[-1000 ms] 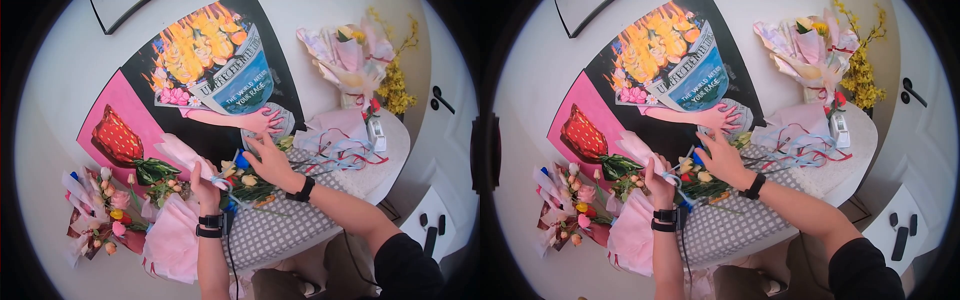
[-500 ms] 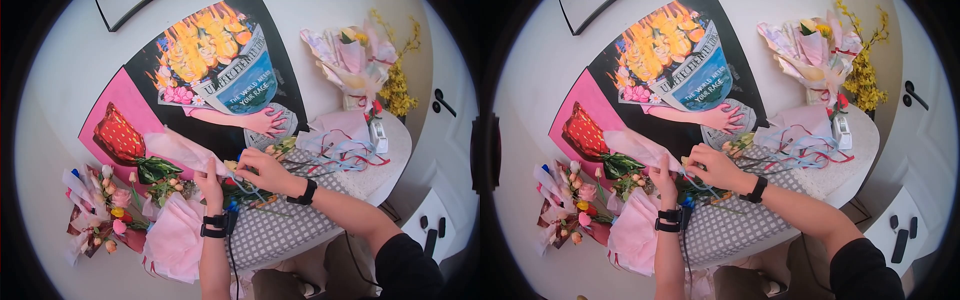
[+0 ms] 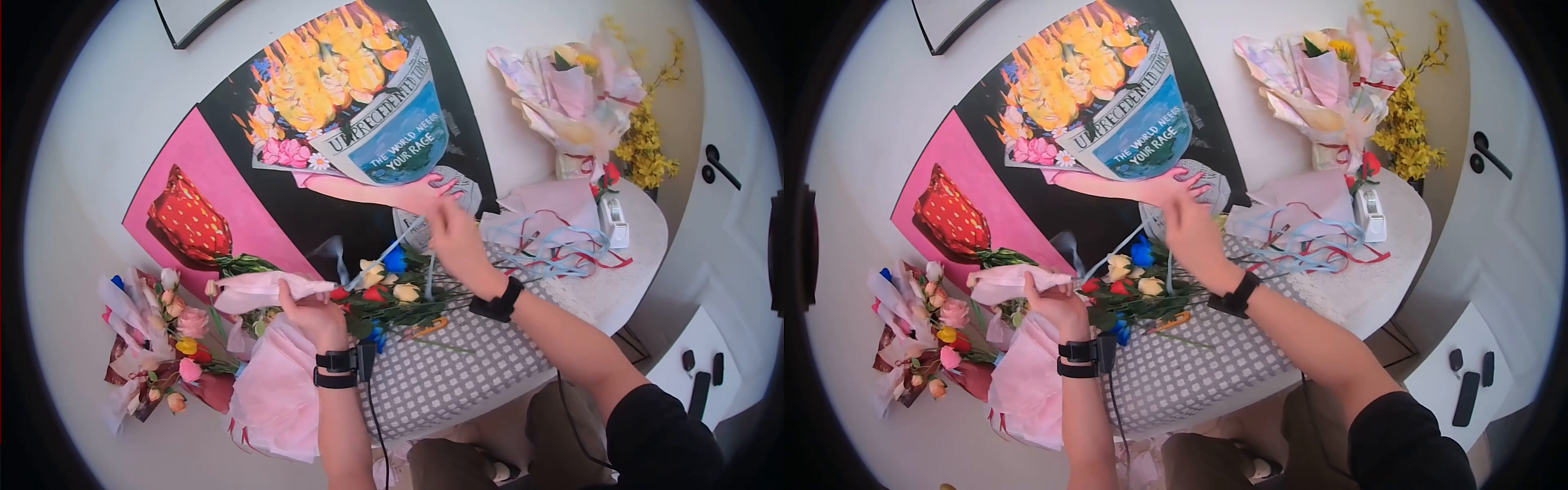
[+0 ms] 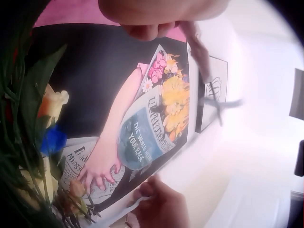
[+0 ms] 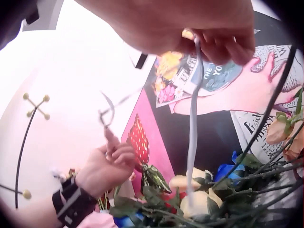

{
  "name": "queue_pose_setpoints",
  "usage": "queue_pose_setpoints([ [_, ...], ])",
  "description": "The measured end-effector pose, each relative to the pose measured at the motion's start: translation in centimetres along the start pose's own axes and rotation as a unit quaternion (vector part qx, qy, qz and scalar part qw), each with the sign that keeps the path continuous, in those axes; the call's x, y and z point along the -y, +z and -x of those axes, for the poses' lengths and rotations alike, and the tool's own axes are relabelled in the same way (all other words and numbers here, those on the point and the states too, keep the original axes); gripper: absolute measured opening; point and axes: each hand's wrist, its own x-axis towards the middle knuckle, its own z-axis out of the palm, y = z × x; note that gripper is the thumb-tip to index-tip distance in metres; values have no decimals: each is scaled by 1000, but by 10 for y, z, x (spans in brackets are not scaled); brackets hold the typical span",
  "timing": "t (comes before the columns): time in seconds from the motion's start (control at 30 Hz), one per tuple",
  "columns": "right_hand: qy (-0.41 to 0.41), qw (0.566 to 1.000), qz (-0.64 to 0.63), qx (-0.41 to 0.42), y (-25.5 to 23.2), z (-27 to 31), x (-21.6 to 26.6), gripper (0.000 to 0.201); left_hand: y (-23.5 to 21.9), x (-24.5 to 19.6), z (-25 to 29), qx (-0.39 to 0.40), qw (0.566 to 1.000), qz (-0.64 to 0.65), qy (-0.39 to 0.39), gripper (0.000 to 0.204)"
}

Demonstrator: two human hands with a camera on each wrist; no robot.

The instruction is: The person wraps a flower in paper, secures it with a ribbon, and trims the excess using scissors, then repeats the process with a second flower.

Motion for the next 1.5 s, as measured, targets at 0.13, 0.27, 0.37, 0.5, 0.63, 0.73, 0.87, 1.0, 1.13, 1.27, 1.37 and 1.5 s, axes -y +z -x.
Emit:
queue_pose_setpoints([
  [0.13, 37, 914, -326, -239, -44, -41, 4, 27, -9, 12, 2, 63, 998, -15, -20, 29],
  [0.27, 84, 880, -375, -280, -96, -69, 8, 27, -11, 21, -2, 55, 997, -50, 7, 28],
  [0.37, 17, 918, -327, -225, -134, -91, 22, 26, -11, 23, -2, 37, 997, -72, 16, 29],
  [0.5, -140, 983, -113, 17, -159, -114, 15, 19, -27, 34, -8, 72, 994, -78, 23, 23],
  [0.63, -180, 966, 138, 123, -187, -108, 16, 14, -21, 34, -1, 53, 995, -82, -1, 19],
  [0.73, -170, 936, 264, 156, -206, -108, 35, 13, -14, 31, 4, 35, 996, -84, 1, 20],
  [0.87, -265, 879, 320, 233, -220, -115, 27, 13, -8, 27, 6, 45, 995, -85, -4, 21],
  [1.0, -259, 886, 302, 239, -181, -86, 43, 14, -8, 28, 12, 75, 990, -117, 1, 20],
  [1.13, -190, 927, 141, 292, -104, -33, 80, 19, -5, 25, 18, 176, 968, -176, -28, 19],
  [1.27, -83, 918, -24, 388, -26, 9, 77, 25, -1, 26, 23, 234, 948, -211, -46, 20],
  [1.37, -16, 906, -71, 416, 3, 22, 62, 26, -4, 33, 22, 247, 943, -222, -35, 25],
  [1.5, 93, 874, -244, 410, 19, 38, 43, 20, -12, 37, 15, 225, 946, -235, -16, 33],
])
